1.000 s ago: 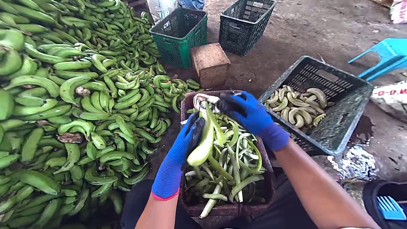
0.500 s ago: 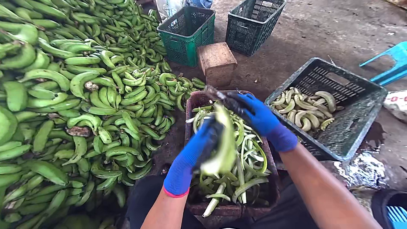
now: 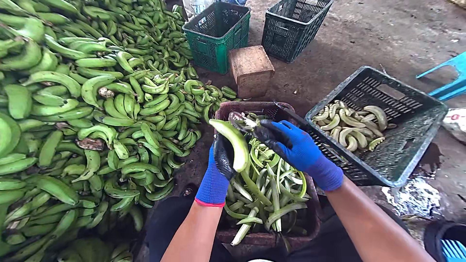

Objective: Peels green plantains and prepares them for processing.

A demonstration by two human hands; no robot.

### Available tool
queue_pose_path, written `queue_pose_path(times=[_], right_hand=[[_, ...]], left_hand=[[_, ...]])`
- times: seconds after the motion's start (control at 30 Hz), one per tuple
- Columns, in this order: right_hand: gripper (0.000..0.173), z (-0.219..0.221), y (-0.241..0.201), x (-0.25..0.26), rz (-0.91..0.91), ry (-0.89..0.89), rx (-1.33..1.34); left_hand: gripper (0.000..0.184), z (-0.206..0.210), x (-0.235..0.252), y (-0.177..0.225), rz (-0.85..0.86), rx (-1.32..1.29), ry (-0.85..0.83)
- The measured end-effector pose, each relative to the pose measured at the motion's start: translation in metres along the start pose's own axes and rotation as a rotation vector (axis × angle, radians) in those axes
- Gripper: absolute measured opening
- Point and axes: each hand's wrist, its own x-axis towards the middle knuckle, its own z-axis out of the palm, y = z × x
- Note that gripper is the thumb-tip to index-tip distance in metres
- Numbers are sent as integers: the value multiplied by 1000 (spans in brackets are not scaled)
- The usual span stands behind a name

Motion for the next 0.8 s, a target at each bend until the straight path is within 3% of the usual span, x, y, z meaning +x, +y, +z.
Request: queue_pose_path(times=[0.1, 0.23, 0.37, 0.47, 0.6, 0.7, 0.8], right_hand=[[52, 4, 0, -3, -14, -48, -1], [52, 3, 2, -6, 31, -56, -8], [55, 6, 2, -10, 26, -72, 13], [56, 12, 0, -17, -110, -76, -2], [48, 15, -3, -18, -249, 21, -102], [49, 1, 4, -7, -195, 46, -119], [47, -16, 14, 7, -84, 1, -68]], left_hand=[[54, 3, 2, 4, 122, 81, 79], [62, 10, 3, 14, 142, 175, 209], [45, 5, 4, 18, 188, 264, 204], [40, 3, -1, 23, 210, 358, 130], [47, 8, -9, 28, 291, 521, 196], [41, 10, -17, 27, 280, 694, 42], [41, 15, -28, 24, 59, 901, -214]])
